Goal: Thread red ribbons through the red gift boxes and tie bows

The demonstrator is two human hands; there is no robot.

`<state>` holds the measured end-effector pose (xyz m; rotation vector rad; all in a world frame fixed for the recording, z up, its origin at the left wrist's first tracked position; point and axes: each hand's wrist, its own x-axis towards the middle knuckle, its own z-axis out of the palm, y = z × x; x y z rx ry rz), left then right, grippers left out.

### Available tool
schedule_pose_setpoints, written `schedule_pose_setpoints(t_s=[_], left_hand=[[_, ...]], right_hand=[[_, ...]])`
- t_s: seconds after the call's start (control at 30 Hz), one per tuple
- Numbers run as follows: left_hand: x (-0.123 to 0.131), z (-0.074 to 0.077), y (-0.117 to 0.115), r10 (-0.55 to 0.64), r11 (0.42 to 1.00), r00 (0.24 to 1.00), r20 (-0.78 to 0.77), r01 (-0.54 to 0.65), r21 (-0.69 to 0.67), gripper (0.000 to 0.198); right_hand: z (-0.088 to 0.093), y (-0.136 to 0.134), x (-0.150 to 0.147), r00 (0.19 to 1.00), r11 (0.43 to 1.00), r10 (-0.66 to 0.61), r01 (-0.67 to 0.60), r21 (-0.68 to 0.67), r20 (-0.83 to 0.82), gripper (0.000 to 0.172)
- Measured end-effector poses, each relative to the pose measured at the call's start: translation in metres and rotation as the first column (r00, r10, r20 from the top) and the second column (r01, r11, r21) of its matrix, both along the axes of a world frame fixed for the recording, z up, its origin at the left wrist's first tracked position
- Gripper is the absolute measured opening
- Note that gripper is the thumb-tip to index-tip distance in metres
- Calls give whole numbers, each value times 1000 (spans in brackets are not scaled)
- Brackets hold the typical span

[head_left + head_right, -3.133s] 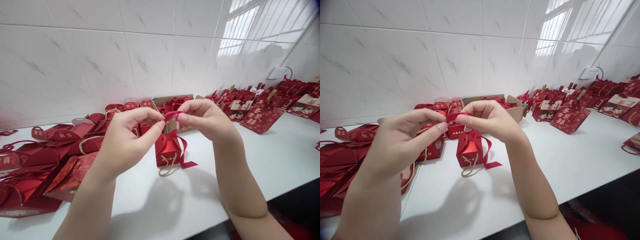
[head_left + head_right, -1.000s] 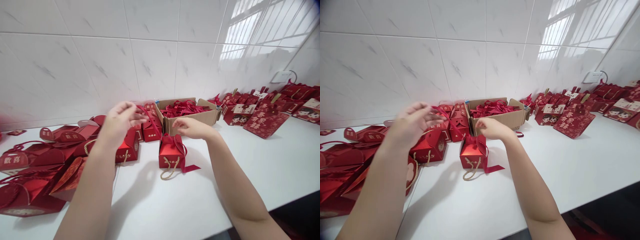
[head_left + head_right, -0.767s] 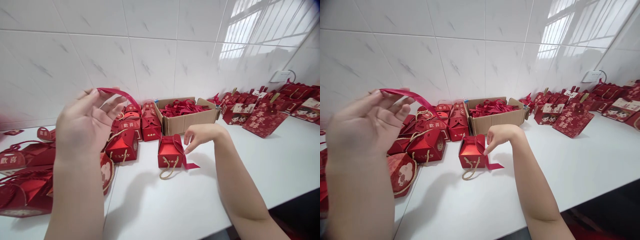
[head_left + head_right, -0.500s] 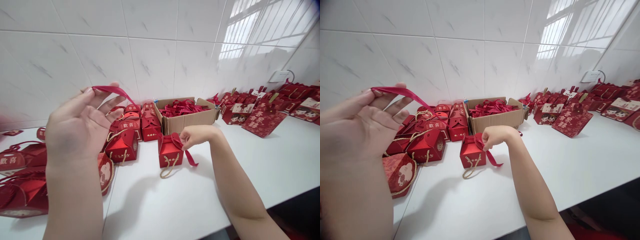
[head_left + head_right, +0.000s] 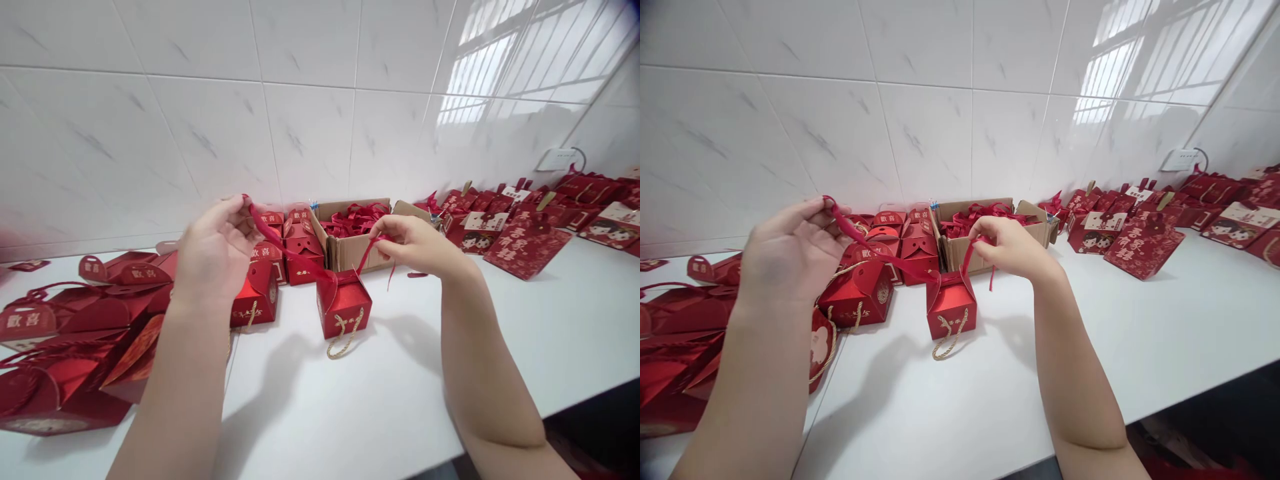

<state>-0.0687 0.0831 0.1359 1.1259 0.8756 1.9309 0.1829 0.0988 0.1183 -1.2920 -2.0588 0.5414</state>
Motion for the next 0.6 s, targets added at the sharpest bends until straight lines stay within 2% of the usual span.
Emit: schedule_pose_setpoints(t_s=[0.1, 0.27, 0.37, 0.47, 0.6], left_hand=[[1, -4, 2, -44, 998, 998, 49, 41, 57, 11], [-2, -7, 1, 13, 985, 999, -34, -7, 170, 22], [-3, -8, 3, 46, 983, 998, -44, -38, 178, 21], [-3, -9, 5, 33, 986, 999, -22, -29, 164, 19], [-2, -9, 6, -21, 978, 999, 32, 14, 206, 19]], right_hand=[[-1, 2, 4, 998, 994, -25, 30, 101, -56, 18], [-1, 4, 16, 978, 954, -86, 135, 268, -188, 20], [1, 3, 22, 949, 910, -118, 221, 350, -292, 17], [1, 4, 25, 910, 886, -114, 275, 374, -398, 12], [-1, 8, 23, 854, 900, -65, 274, 339, -517, 9]])
